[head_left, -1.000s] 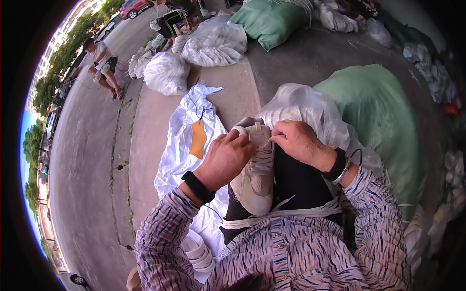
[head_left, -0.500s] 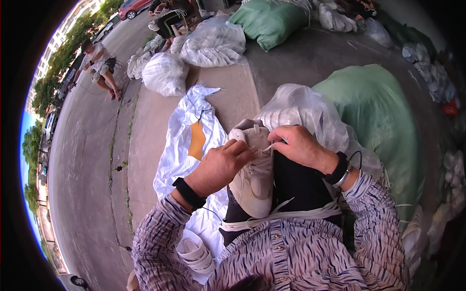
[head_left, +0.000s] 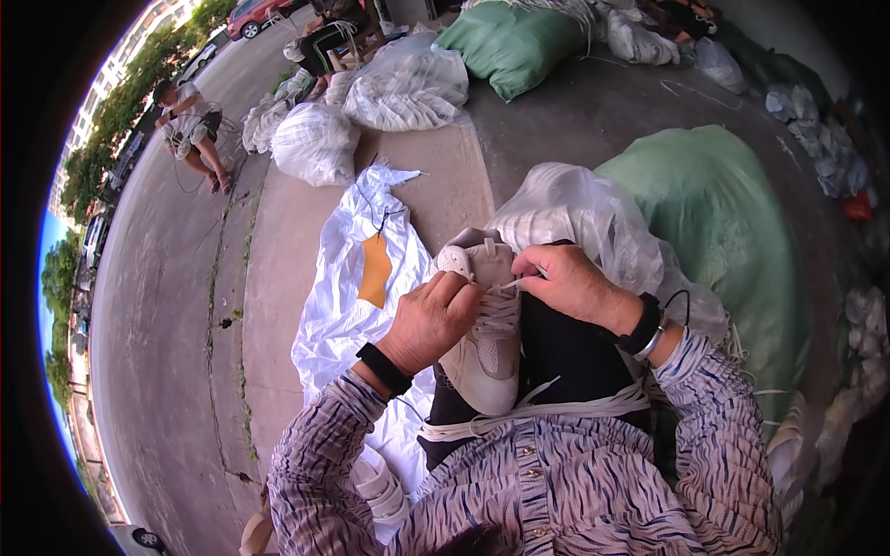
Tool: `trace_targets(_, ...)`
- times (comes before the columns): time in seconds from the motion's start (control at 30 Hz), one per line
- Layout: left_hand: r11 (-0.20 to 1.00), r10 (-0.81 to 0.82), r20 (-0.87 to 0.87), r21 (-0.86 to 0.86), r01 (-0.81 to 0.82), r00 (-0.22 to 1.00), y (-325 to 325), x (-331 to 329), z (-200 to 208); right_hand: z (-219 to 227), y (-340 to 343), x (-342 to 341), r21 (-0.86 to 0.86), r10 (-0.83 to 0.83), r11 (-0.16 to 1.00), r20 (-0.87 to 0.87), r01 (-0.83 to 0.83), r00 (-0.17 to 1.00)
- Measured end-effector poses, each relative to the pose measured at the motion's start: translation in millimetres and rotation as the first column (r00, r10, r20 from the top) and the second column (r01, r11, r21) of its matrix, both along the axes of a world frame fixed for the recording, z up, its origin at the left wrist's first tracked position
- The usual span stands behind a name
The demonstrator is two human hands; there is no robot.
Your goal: Insert and thread laces through the eyelets of a shoe.
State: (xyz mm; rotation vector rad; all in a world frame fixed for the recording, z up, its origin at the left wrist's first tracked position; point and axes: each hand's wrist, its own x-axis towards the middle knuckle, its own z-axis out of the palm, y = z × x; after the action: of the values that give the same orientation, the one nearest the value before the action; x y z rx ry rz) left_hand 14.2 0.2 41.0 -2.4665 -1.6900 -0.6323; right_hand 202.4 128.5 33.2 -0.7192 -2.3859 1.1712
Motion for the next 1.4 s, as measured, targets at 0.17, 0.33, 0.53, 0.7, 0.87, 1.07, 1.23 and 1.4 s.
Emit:
trace_targets(0.17, 0.982, 0.093, 0.116, 0.151, -0.110, 0.989, -6, 5, -13, 11, -5, -1, 0.032, -0.013, 0.999, 0.083, 0.011, 0.996)
trace_targets(0.33, 0.972, 0.119, 0.132, 0.187, -0.143, 0.984, -26, 12, -30, -3, 15, 15, -0.524, 0.000, 0.852, 0.052, 0.028, 0.999)
trace_targets(0.53, 0.969, 0.150, 0.248, 0.156, -0.193, 0.957, -29, 6, -36, 7, 10, 26, -0.805, 0.135, 0.591, 0.172, 0.060, 0.976)
trace_targets(0.7, 0.969, 0.152, 0.228, 0.157, -0.190, 0.962, -31, 9, -35, 1, 9, 39, -0.896, 0.137, 0.439, 0.145, 0.071, 0.980)
trace_targets(0.87, 0.924, 0.364, 0.524, -0.103, -0.368, 0.770, -23, 14, -21, 5, 1, 46, -0.624, -0.195, 0.762, 0.038, 0.176, 0.980)
trace_targets(1.07, 0.986, 0.000, -0.139, 0.164, 0.023, 0.990, 9, -2, 10, 13, -20, 19, -0.130, -0.094, 0.987, 0.012, 0.095, 0.995)
trace_targets(1.23, 0.991, -0.069, -0.369, -0.135, 0.020, 0.927, 19, -19, 35, 9, -32, 9, 0.231, 0.062, 0.969, 0.090, -0.081, 0.994)
trace_targets(1.4, 0.975, 0.034, 0.008, -0.220, -0.031, 0.999, 14, -11, 18, 2, -28, 0, 0.308, 0.065, 0.945, 0.141, -0.107, 0.988)
